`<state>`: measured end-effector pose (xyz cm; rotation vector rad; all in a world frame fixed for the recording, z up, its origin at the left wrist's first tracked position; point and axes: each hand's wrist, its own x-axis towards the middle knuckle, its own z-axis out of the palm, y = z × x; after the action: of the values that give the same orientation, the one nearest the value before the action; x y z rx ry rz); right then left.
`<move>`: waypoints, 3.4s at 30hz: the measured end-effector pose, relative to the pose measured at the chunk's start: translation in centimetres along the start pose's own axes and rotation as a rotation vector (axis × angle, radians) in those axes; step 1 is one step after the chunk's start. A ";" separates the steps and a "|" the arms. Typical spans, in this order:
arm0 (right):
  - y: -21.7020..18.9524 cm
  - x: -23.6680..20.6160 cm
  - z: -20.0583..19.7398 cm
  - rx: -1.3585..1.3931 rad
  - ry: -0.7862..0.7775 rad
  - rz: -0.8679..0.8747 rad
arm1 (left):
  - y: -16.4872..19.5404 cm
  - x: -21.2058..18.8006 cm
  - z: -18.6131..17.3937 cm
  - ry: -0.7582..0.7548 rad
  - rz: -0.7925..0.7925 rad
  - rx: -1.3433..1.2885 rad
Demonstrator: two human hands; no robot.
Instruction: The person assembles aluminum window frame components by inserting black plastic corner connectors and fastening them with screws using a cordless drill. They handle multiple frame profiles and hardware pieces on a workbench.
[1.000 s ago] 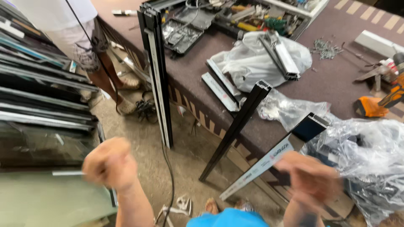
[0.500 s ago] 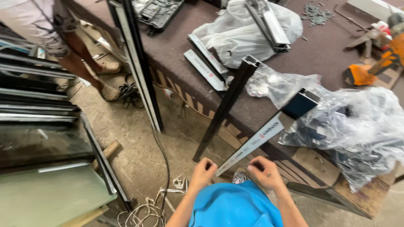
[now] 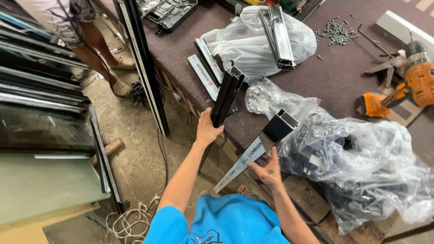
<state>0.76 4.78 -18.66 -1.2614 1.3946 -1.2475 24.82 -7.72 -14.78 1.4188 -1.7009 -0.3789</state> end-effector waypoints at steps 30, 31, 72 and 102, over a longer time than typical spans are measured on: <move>4.9 1.5 -1.2 0.068 -0.233 0.033 | -4.0 0.1 -5.0 -0.011 -0.406 -0.839; 4.9 1.3 -0.8 0.043 -0.208 -0.021 | -4.7 -0.1 -4.2 0.005 -0.370 -0.503; 1.1 2.4 11.2 -0.479 0.404 0.052 | -12.3 6.9 -4.4 -0.059 0.186 -0.153; 2.6 4.1 8.0 0.880 0.215 0.336 | 4.7 -4.4 3.7 -0.156 0.280 -0.472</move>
<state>7.79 -0.32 -22.22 -0.2863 0.9420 -1.5243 18.87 -3.33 -15.48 0.8157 -1.7567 -0.6939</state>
